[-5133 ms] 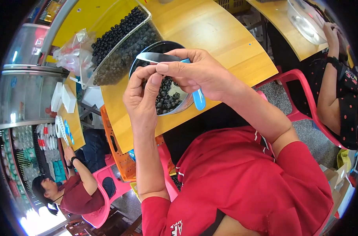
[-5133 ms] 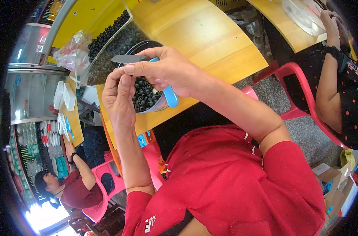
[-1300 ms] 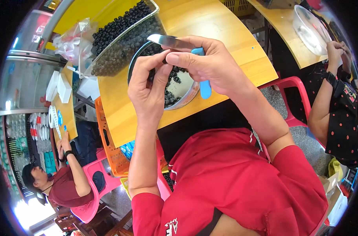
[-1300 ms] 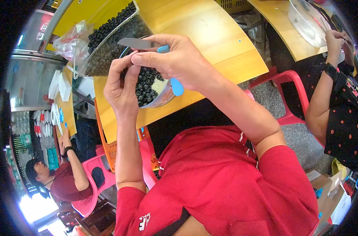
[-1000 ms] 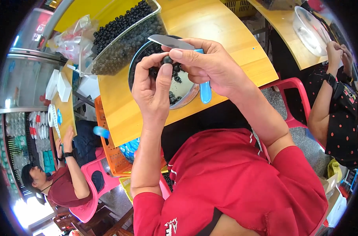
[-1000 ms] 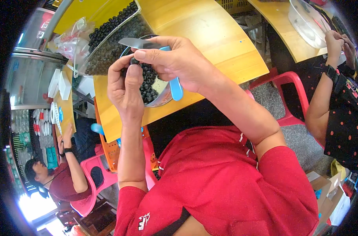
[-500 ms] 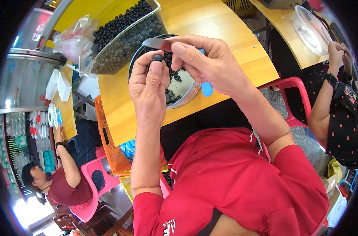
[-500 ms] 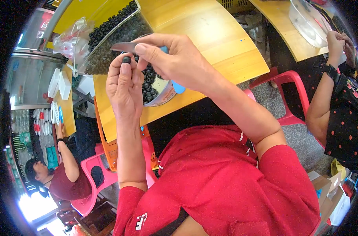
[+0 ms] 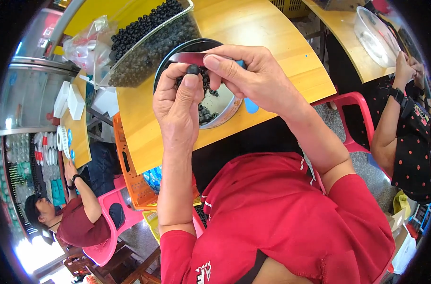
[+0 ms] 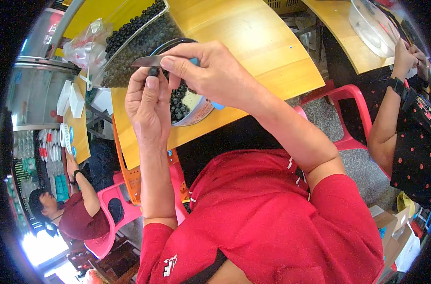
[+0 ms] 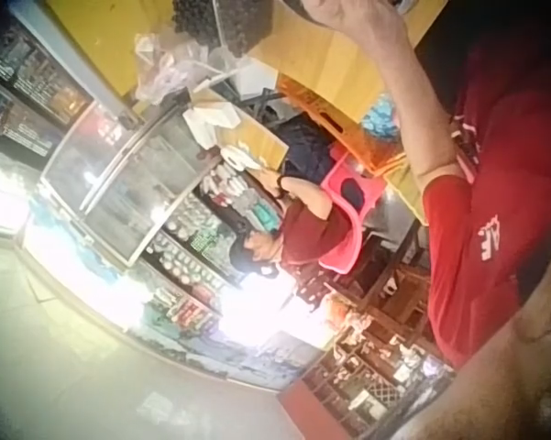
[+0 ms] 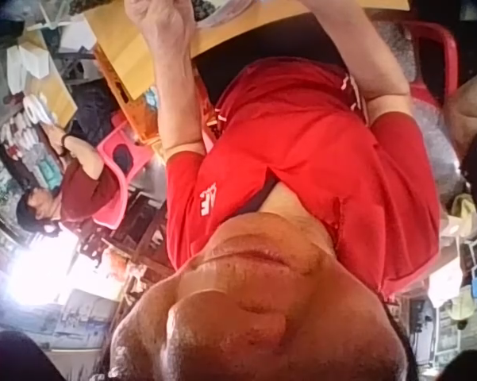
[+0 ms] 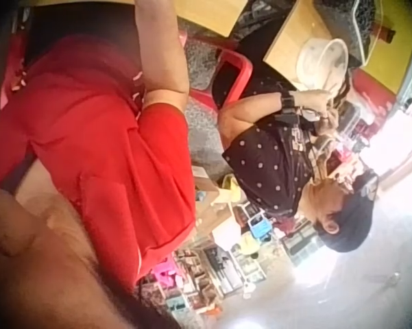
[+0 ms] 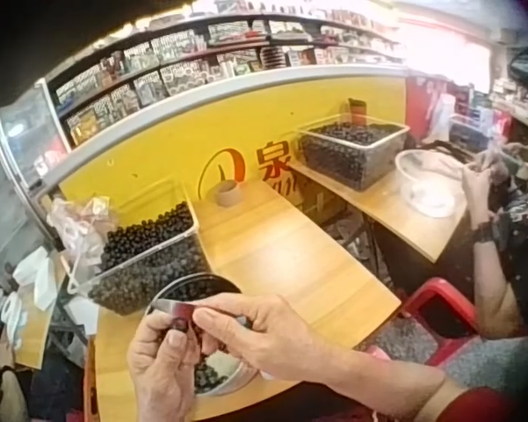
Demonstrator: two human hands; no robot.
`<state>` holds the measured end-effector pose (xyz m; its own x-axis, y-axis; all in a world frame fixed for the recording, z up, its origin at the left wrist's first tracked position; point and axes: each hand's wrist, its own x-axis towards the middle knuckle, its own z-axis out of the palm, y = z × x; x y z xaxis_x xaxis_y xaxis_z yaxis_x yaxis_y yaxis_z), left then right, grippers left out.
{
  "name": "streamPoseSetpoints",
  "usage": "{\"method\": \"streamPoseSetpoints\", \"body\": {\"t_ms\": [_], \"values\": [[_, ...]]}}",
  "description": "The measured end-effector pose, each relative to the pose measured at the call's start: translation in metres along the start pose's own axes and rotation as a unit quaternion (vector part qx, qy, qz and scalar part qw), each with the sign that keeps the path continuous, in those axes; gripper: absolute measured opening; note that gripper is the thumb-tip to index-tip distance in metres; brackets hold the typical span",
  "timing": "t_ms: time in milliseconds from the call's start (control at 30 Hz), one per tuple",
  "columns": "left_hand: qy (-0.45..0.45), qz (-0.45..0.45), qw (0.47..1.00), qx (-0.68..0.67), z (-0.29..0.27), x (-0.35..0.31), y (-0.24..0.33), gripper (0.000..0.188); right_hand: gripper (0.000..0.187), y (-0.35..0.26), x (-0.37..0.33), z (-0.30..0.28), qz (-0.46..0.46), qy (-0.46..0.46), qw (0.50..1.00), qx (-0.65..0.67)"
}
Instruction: Manually trimming small black produce items using a small knife at a workstation.
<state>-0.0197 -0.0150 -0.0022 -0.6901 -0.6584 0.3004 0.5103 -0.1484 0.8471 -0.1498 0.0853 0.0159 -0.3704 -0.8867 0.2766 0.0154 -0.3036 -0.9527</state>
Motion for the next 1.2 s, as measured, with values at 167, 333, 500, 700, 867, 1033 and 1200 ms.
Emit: {"method": "streamPoseSetpoints", "body": {"t_ms": [167, 333, 500, 700, 867, 1033, 1200], "values": [[-0.003, -0.038, 0.999, -0.014, -0.005, 0.002, 0.006, 0.018, 0.028, 0.002, 0.000, 0.002, 0.009, 0.005, 0.999, 0.030], [0.009, -0.151, 0.988, -0.024, -0.023, 0.013, 0.017, 0.023, 0.028, -0.003, 0.002, -0.007, 0.008, 0.055, 0.995, 0.078], [-0.068, -0.215, 0.946, 0.231, -0.036, 0.033, 0.021, 0.020, 0.028, -0.005, 0.003, -0.013, 0.007, 0.078, 0.995, 0.057], [-0.284, -0.040, 0.584, 0.759, -0.012, 0.030, 0.005, 0.023, 0.028, -0.004, 0.003, -0.016, -0.008, 0.056, 0.996, 0.065], [-0.331, -0.058, 0.561, 0.757, -0.007, 0.034, 0.001, 0.019, 0.028, -0.003, 0.004, -0.017, -0.005, 0.055, 0.996, 0.071], [-0.201, -0.011, 0.858, 0.473, -0.013, 0.029, 0.009, 0.017, 0.029, 0.008, 0.010, -0.022, 0.041, 0.083, 0.994, 0.051], [-0.052, -0.040, 0.970, 0.236, -0.009, 0.016, 0.018, 0.019, 0.033, 0.000, 0.008, -0.012, 0.031, 0.084, 0.996, 0.015]]}}
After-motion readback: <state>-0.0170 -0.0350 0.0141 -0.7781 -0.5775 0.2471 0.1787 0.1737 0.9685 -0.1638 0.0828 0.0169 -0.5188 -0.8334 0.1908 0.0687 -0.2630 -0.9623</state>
